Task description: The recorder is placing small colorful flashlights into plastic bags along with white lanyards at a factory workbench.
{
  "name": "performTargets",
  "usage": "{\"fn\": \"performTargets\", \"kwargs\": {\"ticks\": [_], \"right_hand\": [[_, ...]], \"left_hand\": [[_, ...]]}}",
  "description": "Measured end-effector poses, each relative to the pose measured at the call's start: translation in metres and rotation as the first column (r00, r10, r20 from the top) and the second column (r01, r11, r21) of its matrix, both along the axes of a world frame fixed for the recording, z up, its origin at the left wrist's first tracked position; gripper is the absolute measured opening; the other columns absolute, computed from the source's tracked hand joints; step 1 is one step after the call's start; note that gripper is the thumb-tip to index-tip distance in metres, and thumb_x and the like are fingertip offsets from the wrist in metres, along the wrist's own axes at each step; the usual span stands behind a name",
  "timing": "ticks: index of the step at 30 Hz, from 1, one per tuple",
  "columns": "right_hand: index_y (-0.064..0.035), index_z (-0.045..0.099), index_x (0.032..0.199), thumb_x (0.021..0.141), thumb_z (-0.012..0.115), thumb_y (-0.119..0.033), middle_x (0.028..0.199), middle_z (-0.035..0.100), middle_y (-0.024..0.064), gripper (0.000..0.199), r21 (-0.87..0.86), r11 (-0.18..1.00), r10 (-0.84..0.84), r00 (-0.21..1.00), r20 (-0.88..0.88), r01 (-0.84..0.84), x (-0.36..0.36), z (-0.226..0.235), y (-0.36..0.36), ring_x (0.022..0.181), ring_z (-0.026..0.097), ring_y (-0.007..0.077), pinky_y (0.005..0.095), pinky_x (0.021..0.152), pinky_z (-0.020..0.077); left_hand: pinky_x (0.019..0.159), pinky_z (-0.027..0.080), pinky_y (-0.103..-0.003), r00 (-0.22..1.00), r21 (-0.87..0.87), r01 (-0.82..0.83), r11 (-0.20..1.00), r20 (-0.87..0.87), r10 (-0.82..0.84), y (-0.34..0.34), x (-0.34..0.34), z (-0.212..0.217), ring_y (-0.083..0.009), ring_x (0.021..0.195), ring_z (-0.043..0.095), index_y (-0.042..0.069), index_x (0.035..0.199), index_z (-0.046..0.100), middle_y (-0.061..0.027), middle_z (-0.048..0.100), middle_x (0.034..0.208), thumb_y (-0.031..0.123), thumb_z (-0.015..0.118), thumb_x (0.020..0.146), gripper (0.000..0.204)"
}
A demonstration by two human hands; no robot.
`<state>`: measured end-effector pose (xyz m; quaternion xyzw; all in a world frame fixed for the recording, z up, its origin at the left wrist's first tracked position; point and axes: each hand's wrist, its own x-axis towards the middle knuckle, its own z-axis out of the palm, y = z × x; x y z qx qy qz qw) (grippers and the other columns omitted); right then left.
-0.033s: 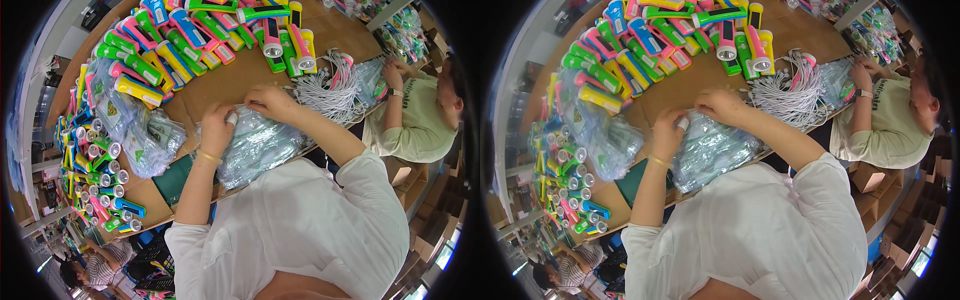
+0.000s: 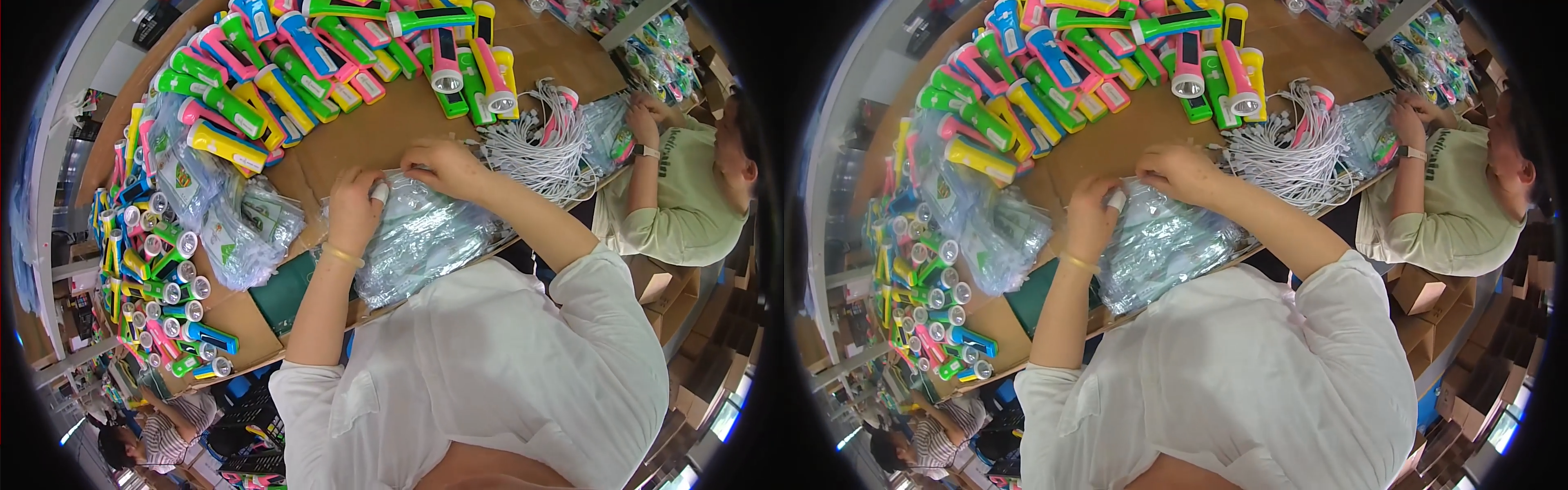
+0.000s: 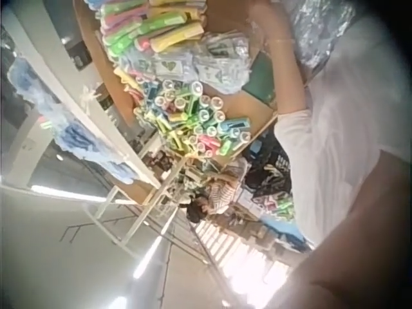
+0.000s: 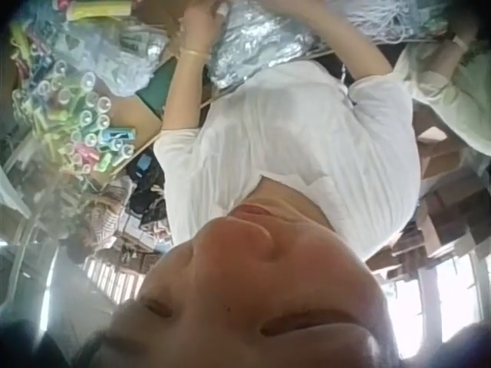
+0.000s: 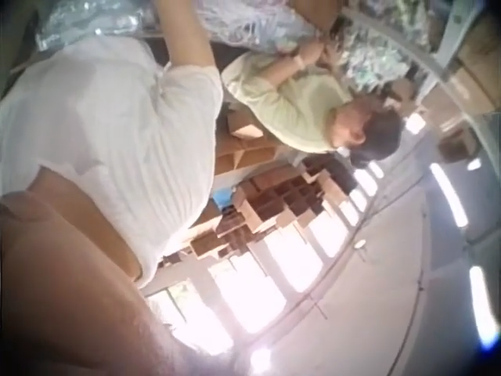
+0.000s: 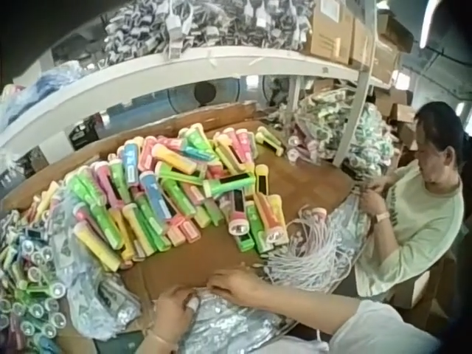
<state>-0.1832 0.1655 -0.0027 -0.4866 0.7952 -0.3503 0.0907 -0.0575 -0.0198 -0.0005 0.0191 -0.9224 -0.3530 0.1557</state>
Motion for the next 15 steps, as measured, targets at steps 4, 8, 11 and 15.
{"fn": "performTargets", "kwargs": {"ticks": [4,8,11,15], "right_hand": [[-0.0092,0.068,0.087,0.080,0.072,-0.012,0.092,0.066,0.0046,0.008,-0.047,0.999,0.005,0.997,-0.081,-0.009,-0.002,0.003,0.006,0.092,0.065,0.0293,0.0445,0.077,0.0522],[-0.0067,0.067,0.084,0.077,0.074,-0.009,0.091,0.067,0.0068,0.010,-0.029,0.999,0.017,1.000,-0.015,-0.018,-0.007,0.012,0.013,0.093,0.064,0.0287,0.0428,0.077,0.0520],[-0.0087,0.067,0.100,0.078,0.073,-0.006,0.099,0.067,0.0058,0.022,-0.085,0.994,0.070,0.995,-0.065,-0.075,0.005,0.019,0.006,0.098,0.063,0.0285,0.0427,0.086,0.0497],[-0.0132,0.064,0.114,0.082,0.070,-0.003,0.101,0.065,0.0034,0.033,-0.245,0.929,0.267,0.961,-0.076,-0.277,0.038,0.025,-0.030,0.100,0.061,0.0282,0.0434,0.093,0.0458]], "left_hand": [[0.085,0.049,-0.046,0.998,-0.115,0.007,0.993,-0.067,-0.014,-0.003,0.005,0.001,-0.0362,0.092,0.061,0.003,0.095,0.069,-0.0142,0.065,0.091,0.007,0.070,0.080,0.016],[0.083,0.048,-0.045,0.993,-0.161,-0.099,0.982,-0.081,0.086,-0.018,0.030,0.014,-0.0357,0.089,0.061,0.002,0.092,0.066,-0.0141,0.064,0.091,0.007,0.070,0.084,0.010],[0.077,0.050,-0.042,0.987,-0.077,-0.132,0.988,-0.102,0.124,-0.022,0.048,0.017,-0.0348,0.086,0.061,0.001,0.093,0.065,-0.0136,0.065,0.090,0.004,0.071,0.085,0.010],[0.073,0.051,-0.039,0.984,0.095,-0.080,0.992,-0.149,0.093,-0.015,0.061,0.023,-0.0333,0.084,0.063,0.000,0.094,0.066,-0.0139,0.066,0.090,0.000,0.072,0.082,0.013]]}}
